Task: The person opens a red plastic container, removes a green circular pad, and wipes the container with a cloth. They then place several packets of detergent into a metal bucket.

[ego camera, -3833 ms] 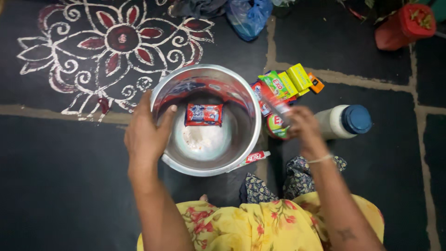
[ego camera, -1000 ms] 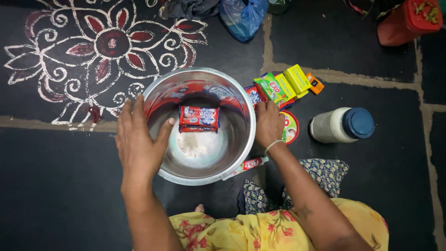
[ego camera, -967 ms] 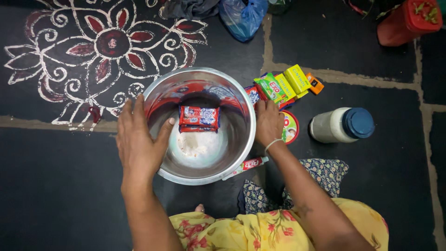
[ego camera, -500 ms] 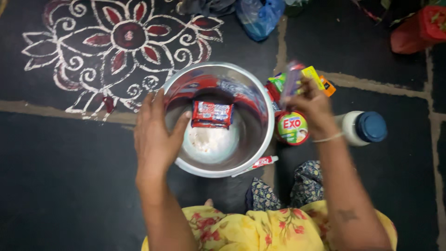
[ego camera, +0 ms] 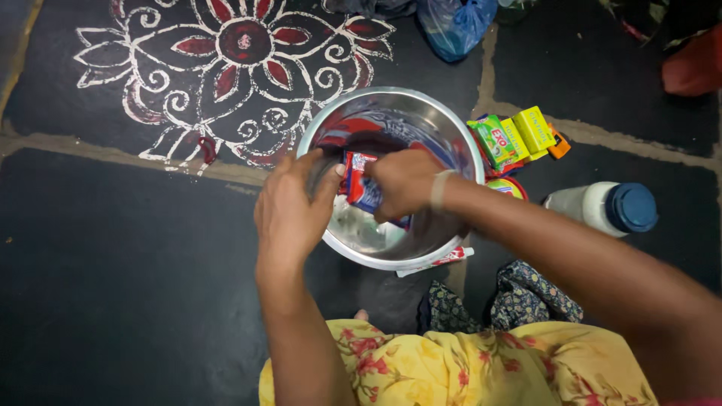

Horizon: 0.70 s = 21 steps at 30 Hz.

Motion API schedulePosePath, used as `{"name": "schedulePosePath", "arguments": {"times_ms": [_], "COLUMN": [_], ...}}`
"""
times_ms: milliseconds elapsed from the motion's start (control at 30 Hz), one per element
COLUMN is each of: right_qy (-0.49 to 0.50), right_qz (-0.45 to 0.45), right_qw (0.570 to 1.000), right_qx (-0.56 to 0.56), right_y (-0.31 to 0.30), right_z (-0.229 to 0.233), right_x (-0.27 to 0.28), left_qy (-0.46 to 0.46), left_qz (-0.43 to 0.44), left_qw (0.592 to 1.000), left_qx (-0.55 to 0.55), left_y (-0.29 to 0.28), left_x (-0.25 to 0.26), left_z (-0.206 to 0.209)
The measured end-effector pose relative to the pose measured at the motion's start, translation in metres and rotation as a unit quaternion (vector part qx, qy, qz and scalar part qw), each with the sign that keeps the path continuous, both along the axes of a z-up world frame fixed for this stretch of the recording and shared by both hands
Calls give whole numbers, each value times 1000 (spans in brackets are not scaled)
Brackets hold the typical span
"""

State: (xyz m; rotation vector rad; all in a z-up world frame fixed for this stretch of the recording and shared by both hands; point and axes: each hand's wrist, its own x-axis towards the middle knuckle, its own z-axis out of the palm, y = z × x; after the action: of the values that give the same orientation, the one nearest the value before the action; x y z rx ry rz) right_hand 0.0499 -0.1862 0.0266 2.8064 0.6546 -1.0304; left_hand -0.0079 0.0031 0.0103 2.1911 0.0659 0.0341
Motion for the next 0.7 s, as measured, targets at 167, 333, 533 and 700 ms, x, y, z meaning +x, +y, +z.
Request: {"name": "schedulePosePath", "arguments": {"times_ms": [167, 333, 533, 700], "right_qy": [41, 62, 34, 54], "right_qz": [124, 126, 167, 182], "right_qw": [990, 987, 969, 972], "right_qx": [-61, -81, -180, -137], "right_y": [21, 19, 19, 13], "right_z": [-78, -137, -163, -168], "right_x": [11, 10, 0, -2], "left_qy": [2, 0, 7, -35], "left_qz": [-1, 0, 3, 8], "left_qw": [1000, 1000, 1000, 999], "left_qx": [-4, -15, -23, -13], "left_y": [2, 3, 5, 5], "left_x": [-1, 1, 2, -1], "left_z": [5, 9, 6, 1]}}
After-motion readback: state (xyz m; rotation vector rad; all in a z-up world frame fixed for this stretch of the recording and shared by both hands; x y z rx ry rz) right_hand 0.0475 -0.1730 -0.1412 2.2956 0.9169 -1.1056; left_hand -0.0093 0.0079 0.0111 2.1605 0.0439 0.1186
